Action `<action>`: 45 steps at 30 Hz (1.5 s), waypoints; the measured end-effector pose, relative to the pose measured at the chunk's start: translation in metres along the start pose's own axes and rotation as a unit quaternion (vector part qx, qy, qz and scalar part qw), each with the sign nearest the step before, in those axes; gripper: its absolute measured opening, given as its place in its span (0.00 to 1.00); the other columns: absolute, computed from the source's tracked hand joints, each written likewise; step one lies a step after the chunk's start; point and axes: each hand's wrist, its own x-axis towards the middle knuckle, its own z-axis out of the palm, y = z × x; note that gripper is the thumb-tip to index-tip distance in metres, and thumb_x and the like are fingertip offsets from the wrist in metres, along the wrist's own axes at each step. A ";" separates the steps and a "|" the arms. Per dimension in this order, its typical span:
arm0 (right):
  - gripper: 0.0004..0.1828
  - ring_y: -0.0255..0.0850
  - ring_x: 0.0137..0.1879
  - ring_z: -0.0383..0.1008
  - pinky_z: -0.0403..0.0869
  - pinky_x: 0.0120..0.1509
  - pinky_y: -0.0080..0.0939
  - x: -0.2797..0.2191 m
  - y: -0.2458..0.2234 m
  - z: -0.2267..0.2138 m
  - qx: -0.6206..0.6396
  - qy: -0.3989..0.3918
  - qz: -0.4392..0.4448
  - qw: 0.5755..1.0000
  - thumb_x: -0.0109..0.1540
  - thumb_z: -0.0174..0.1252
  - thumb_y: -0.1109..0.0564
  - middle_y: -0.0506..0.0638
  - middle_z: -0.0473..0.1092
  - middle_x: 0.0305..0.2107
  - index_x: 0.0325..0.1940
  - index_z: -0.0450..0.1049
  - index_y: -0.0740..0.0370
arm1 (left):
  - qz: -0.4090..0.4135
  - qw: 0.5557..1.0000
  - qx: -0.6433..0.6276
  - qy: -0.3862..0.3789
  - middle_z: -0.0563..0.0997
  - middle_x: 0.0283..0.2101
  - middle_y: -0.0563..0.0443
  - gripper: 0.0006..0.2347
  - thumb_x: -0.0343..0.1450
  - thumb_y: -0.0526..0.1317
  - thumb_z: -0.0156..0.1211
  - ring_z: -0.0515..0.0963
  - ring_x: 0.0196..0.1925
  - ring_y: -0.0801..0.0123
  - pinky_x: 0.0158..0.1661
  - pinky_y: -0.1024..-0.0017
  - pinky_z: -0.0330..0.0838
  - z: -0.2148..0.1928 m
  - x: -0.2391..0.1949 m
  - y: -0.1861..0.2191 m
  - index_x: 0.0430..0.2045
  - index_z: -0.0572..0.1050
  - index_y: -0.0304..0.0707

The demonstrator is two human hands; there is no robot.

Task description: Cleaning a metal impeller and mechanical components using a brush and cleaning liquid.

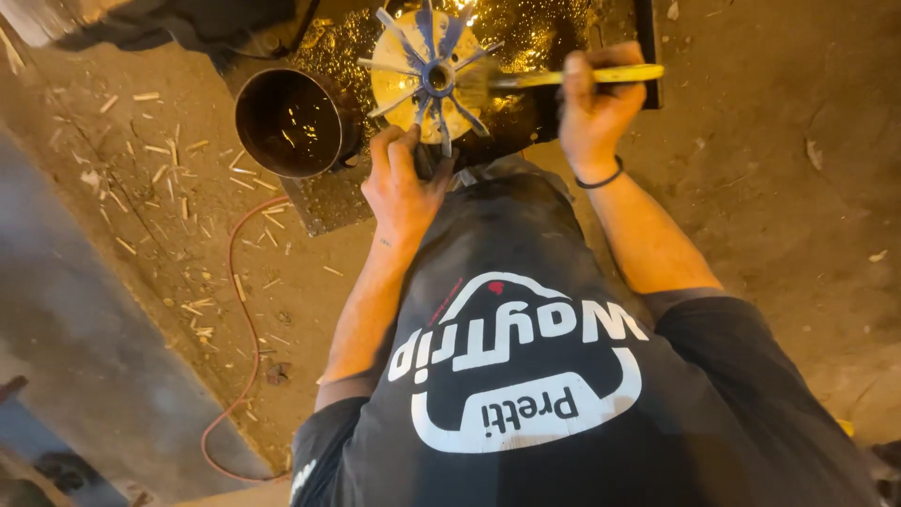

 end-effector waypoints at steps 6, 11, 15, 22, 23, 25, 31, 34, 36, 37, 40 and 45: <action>0.16 0.34 0.32 0.63 0.65 0.36 0.35 -0.007 -0.011 -0.017 0.027 0.030 -0.013 0.999 0.68 0.67 0.55 0.46 0.64 0.30 0.40 0.64 0.63 | 0.013 1.000 -0.004 0.025 0.75 0.49 0.44 0.24 0.64 0.44 0.80 0.82 0.42 0.51 0.35 0.61 0.79 0.012 0.001 -0.007 0.48 0.73 0.39; 0.16 0.39 0.39 0.65 0.67 0.42 0.37 -0.022 0.005 0.014 -0.040 -0.014 -0.082 0.996 0.69 0.68 0.59 0.50 0.64 0.34 0.42 0.64 0.63 | 0.022 1.000 0.001 0.013 0.76 0.49 0.43 0.23 0.63 0.44 0.80 0.82 0.40 0.50 0.34 0.61 0.78 0.012 0.005 -0.007 0.46 0.73 0.38; 0.15 0.36 0.35 0.66 0.68 0.39 0.37 -0.022 0.004 -0.010 -0.040 0.024 -0.013 0.999 0.69 0.67 0.60 0.48 0.65 0.31 0.40 0.65 0.62 | 0.024 1.000 0.004 0.010 0.76 0.48 0.43 0.23 0.62 0.44 0.80 0.82 0.38 0.50 0.34 0.61 0.78 0.012 0.004 -0.008 0.45 0.74 0.37; 0.16 0.36 0.33 0.62 0.63 0.35 0.36 -0.020 -0.001 0.003 -0.093 -0.015 -0.055 0.994 0.68 0.69 0.60 0.48 0.64 0.28 0.36 0.66 0.63 | 0.036 0.999 0.015 0.006 0.76 0.48 0.43 0.23 0.62 0.44 0.81 0.82 0.39 0.52 0.35 0.62 0.78 0.008 0.006 -0.005 0.45 0.74 0.38; 0.16 0.36 0.33 0.62 0.63 0.35 0.36 -0.020 -0.003 -0.003 -0.093 -0.016 -0.054 0.994 0.68 0.69 0.60 0.48 0.64 0.28 0.36 0.66 0.63 | 0.035 0.999 0.016 0.006 0.76 0.48 0.43 0.23 0.62 0.44 0.81 0.82 0.39 0.52 0.35 0.62 0.78 0.008 0.006 -0.004 0.45 0.74 0.38; 0.17 0.36 0.34 0.62 0.63 0.36 0.37 -0.020 -0.006 -0.013 -0.043 -0.005 -0.021 0.999 0.68 0.69 0.58 0.47 0.64 0.28 0.37 0.64 0.63 | 0.032 0.999 0.010 -0.001 0.76 0.47 0.43 0.24 0.62 0.44 0.81 0.82 0.39 0.52 0.35 0.62 0.78 0.009 0.006 -0.003 0.45 0.74 0.37; 0.17 0.37 0.33 0.67 0.67 0.37 0.35 -0.002 0.000 -0.009 -0.099 -0.084 -0.061 0.990 0.72 0.71 0.58 0.50 0.68 0.31 0.40 0.67 0.63 | 0.033 0.999 0.012 0.005 0.77 0.48 0.44 0.24 0.62 0.44 0.81 0.82 0.39 0.52 0.35 0.63 0.78 0.011 0.001 -0.006 0.46 0.73 0.38; 0.18 0.36 0.30 0.69 0.70 0.38 0.34 0.024 -0.023 -0.021 -0.034 -0.063 -0.051 0.996 0.72 0.69 0.54 0.49 0.65 0.31 0.43 0.65 0.63 | 0.029 0.999 0.008 0.014 0.76 0.50 0.43 0.27 0.61 0.44 0.81 0.82 0.41 0.51 0.37 0.62 0.78 0.007 0.000 -0.002 0.50 0.73 0.37; 0.20 0.35 0.29 0.69 0.70 0.34 0.34 0.043 -0.075 0.005 0.026 -0.077 -0.023 0.996 0.69 0.69 0.51 0.47 0.65 0.30 0.45 0.65 0.63 | 0.021 1.000 0.000 0.016 0.76 0.49 0.42 0.28 0.60 0.44 0.81 0.82 0.41 0.50 0.36 0.62 0.78 -0.011 -0.003 0.007 0.51 0.73 0.37; 0.22 0.35 0.28 0.69 0.69 0.30 0.33 0.052 -0.100 0.022 0.088 -0.088 0.007 0.992 0.66 0.68 0.47 0.46 0.65 0.29 0.46 0.65 0.63 | 0.017 1.000 -0.005 0.017 0.76 0.49 0.42 0.29 0.59 0.44 0.81 0.82 0.41 0.50 0.36 0.62 0.78 -0.022 -0.003 0.009 0.53 0.74 0.36; 0.19 0.53 0.42 0.71 0.67 0.46 0.49 0.052 -0.094 0.038 0.031 -0.195 -0.136 0.971 0.70 0.69 0.52 0.62 0.69 0.40 0.55 0.71 0.66 | 0.031 0.998 -0.048 0.017 0.77 0.44 0.42 0.28 0.58 0.43 0.82 0.82 0.38 0.54 0.34 0.62 0.78 -0.036 -0.036 -0.024 0.51 0.75 0.38; 0.13 0.47 0.40 0.77 0.73 0.45 0.42 0.063 -0.168 0.132 -0.058 -0.472 -0.272 0.837 0.72 0.66 0.51 0.54 0.74 0.40 0.51 0.72 0.62 | 0.038 0.991 -0.090 0.090 0.79 0.40 0.44 0.26 0.59 0.39 0.84 0.80 0.36 0.58 0.35 0.64 0.77 -0.059 -0.062 -0.090 0.47 0.74 0.41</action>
